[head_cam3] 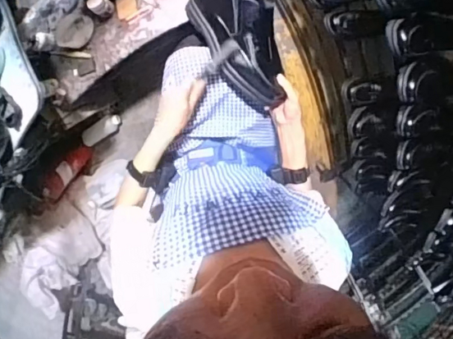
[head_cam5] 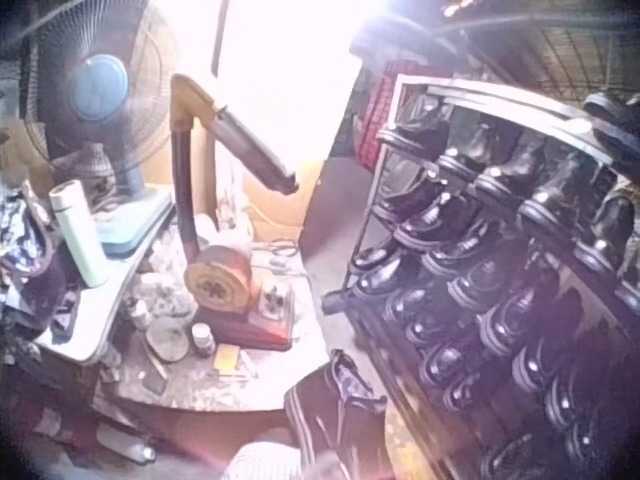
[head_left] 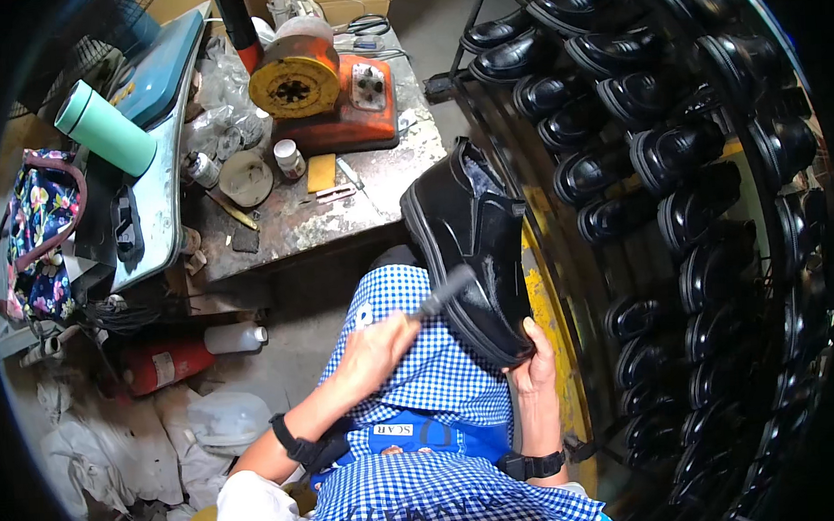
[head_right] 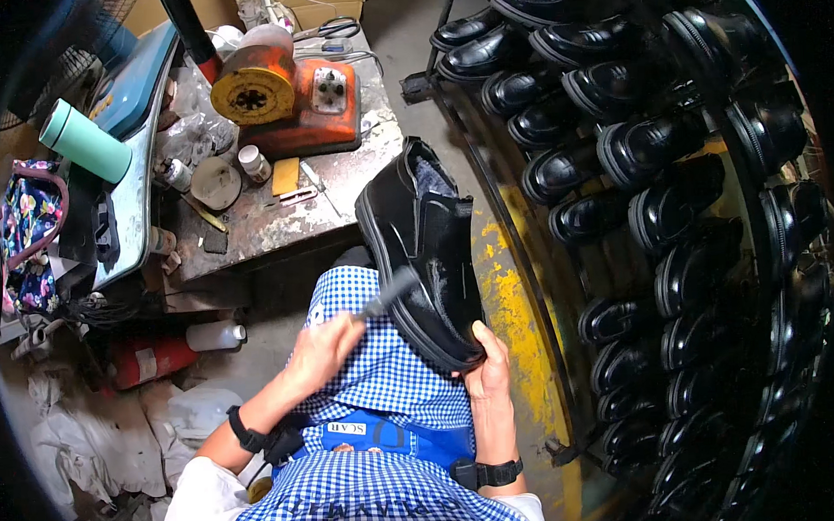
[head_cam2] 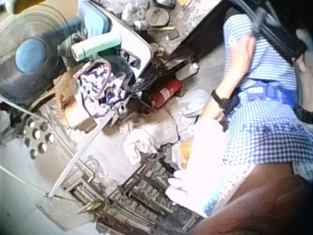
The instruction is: Polishing and inspecting black leather shoes at a shoe manufacturing station.
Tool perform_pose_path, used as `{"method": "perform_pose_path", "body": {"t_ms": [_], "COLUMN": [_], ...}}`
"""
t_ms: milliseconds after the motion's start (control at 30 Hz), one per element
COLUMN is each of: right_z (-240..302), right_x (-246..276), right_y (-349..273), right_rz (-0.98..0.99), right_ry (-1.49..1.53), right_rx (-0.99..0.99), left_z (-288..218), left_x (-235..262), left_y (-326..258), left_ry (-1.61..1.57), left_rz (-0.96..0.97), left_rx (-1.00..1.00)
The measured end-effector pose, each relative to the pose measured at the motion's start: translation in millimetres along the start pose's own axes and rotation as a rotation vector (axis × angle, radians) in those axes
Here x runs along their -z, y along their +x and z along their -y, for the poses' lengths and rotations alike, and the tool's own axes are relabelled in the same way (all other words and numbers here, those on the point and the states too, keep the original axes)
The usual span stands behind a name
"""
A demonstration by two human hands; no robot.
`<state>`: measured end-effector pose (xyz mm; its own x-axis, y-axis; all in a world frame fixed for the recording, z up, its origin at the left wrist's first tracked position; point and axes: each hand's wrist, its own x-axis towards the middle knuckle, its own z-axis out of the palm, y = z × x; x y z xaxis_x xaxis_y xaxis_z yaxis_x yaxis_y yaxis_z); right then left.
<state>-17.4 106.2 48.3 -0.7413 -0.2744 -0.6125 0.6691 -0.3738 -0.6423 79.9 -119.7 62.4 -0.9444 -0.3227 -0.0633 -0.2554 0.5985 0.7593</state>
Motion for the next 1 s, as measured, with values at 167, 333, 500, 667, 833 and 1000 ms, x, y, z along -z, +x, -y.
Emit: {"method": "perform_pose_path", "body": {"t_ms": [167,333,500,667,833,1000], "right_z": [2.3,-0.1,2.7,-4.9,-5.6,-0.9], "right_x": [-4.1,2.4,-25.6,-37.7,-34.2,-51.4], "right_y": [-3.1,-2.9,-16.1,-21.8,-22.9,-36.8], "right_rz": [0.030,0.006,0.042,0.030,0.030,0.017], "right_ry": [-0.058,-0.052,-0.255,-0.314,-0.295,-0.444], "right_rx": [0.054,0.057,0.256,0.370,0.372,0.485], "left_z": [-0.1,-11.2,-23.2,-22.9,-26.9,-26.4], "left_x": [-1.9,-2.1,15.2,12.3,23.2,34.9], "left_y": [6.7,-5.9,7.2,22.2,22.3,30.2], "left_ry": [-0.013,-0.084,0.019,0.106,0.147,0.124], "left_rz": [0.021,0.222,0.149,-0.012,0.037,-0.137], "left_rx": [-0.072,-0.120,-0.182,-0.184,-0.235,-0.141]}}
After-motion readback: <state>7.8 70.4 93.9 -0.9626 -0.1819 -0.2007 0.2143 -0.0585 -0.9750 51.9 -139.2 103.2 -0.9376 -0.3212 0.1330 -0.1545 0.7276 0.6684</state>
